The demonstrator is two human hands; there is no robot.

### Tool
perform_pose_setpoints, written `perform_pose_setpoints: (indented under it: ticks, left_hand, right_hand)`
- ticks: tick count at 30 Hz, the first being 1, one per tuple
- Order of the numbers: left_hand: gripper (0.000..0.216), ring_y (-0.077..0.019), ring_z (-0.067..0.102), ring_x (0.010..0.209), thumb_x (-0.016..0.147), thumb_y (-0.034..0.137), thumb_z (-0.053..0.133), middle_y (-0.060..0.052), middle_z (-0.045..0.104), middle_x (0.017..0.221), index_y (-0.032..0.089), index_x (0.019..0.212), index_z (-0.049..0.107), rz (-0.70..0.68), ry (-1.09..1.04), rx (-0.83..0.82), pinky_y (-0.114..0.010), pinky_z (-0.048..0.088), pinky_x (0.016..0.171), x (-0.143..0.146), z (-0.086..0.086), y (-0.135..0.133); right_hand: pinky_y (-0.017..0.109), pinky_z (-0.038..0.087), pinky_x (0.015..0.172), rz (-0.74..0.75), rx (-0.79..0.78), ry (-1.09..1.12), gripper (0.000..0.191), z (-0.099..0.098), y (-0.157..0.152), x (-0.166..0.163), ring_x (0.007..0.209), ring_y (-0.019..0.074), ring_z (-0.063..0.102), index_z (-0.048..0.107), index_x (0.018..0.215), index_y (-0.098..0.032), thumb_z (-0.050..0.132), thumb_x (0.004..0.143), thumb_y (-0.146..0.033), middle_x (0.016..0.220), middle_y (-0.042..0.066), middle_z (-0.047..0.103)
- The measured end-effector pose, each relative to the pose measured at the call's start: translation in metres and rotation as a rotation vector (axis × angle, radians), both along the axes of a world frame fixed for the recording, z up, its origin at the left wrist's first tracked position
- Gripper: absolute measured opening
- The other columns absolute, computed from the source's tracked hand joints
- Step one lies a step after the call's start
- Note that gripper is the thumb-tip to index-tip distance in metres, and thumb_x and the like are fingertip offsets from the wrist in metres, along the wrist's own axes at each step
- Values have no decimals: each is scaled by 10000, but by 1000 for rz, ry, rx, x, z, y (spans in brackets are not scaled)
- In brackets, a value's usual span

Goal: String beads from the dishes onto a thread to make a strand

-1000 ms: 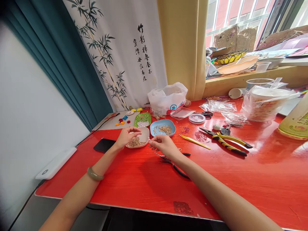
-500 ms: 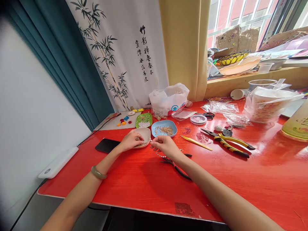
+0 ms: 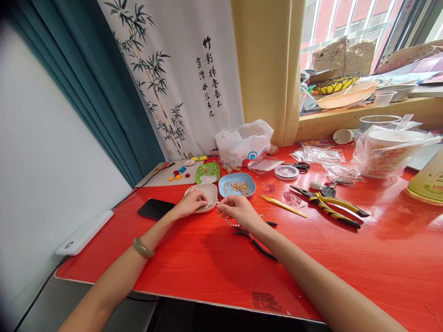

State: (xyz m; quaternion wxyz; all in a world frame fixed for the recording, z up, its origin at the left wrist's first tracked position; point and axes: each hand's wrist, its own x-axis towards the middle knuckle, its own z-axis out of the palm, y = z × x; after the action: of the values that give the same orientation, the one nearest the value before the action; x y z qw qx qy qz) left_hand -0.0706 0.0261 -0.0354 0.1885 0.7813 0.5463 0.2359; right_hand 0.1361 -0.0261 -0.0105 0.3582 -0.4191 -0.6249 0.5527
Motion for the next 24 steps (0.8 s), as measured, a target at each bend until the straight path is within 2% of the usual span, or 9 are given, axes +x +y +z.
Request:
perform_pose_setpoints:
  ticks: [4,8,11,17,24]
  left_hand:
    - [155,-164,510,777,647,297,572,-41,589,776,147,684,588,70,-296,-103,-287,369,739,5,7,-3]
    - [214,-108,505,689,645,331,611,-20,575,731,134,720,572,-40,-719,-311,-249,379,699,13,16,-14]
    - [209,-87,496,691,637,308,640,-16,550,739,123,704,570,-102,-927,-433,-231,384,705,20,20,-25]
    - [215,-80,502,668,635,305,654,-8,528,715,116,684,563,-154,-1046,-587,-239,398,716,31,21,-37]
    - [191,-82,494,663,663,282,634,-16,516,711,106,681,562,-189,-1081,-582,-242,406,717,33,19,-37]
  right_hand:
    - [231,404,549,6,-1,10,150,1,0,0,545,85,510,543,645,-148,555,692,-290,661,27,613]
    - [226,397,540,16,-17,10,169,1,-2,-1,541,82,506,536,636,-143,562,689,-302,668,34,612]
    - [221,388,530,25,-7,12,173,2,-4,-2,536,79,500,536,638,-140,558,692,-303,661,36,611]
    - [209,356,480,37,-16,17,169,4,-10,-5,523,79,486,546,657,-139,545,700,-302,662,40,611]
    - [210,346,469,36,-31,24,155,6,-12,-7,502,78,477,540,627,-141,546,688,-283,637,36,602]
